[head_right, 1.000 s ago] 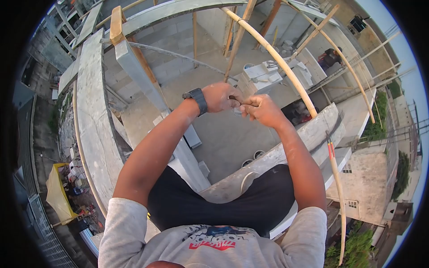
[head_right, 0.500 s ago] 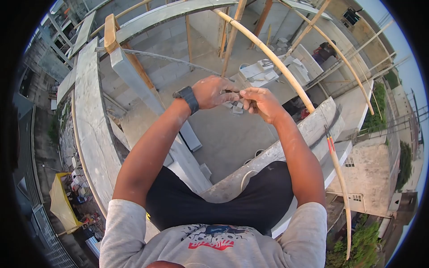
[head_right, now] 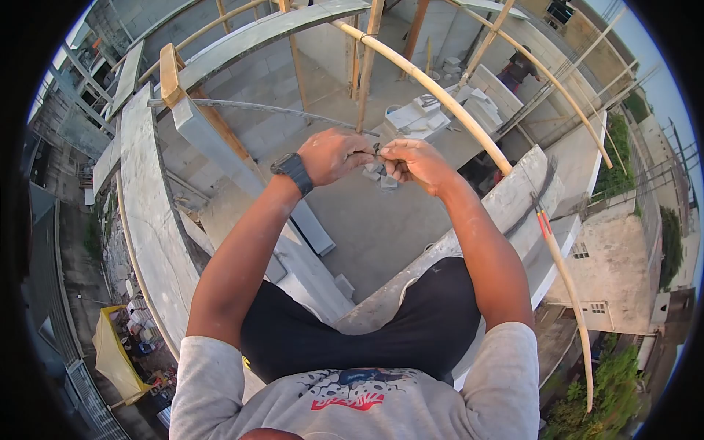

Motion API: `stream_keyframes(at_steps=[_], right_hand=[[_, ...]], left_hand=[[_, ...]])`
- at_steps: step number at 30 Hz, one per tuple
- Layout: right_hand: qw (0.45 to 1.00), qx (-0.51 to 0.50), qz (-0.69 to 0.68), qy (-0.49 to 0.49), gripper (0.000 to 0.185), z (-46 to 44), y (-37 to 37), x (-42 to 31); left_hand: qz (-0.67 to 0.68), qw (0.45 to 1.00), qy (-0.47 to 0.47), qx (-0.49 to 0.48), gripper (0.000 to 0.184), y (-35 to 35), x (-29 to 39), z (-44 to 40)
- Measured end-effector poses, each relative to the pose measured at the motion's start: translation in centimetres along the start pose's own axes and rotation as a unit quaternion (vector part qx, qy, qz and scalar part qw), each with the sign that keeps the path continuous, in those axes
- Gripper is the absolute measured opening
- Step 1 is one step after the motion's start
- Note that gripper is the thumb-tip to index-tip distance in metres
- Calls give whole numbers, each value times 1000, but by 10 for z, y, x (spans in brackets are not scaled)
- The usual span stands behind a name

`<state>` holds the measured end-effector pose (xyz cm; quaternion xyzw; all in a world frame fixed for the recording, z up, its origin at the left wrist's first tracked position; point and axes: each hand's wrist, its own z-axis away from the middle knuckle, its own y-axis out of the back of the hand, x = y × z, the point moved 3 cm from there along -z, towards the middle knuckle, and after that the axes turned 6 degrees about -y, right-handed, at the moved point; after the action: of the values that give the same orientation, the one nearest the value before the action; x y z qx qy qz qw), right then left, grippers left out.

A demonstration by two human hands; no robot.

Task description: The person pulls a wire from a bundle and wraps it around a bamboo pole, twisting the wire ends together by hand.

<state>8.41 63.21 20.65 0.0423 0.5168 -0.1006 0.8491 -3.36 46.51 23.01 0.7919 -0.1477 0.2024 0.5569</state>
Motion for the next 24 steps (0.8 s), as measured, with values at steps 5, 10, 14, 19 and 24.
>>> stream_keyframes(at_steps=[5,10,14,19,24], right_hand=[[998,9,41,51,19,1,-1,-5],[922,142,280,226,20,8,-17,-20],[834,219,398,314,18,14,-27,-28],[750,277,464,382,15,10,-36,-25],[665,313,528,425,16,7,-44,-26]], left_hand=[[-6,999,27,24,16,0,-6,0],[-1,999,44,30,16,2,-13,3],[-56,996,55,41,16,12,-8,5],[-159,986,18,50,14,14,-8,3],[-232,969,-33,80,10,21,-3,-2]])
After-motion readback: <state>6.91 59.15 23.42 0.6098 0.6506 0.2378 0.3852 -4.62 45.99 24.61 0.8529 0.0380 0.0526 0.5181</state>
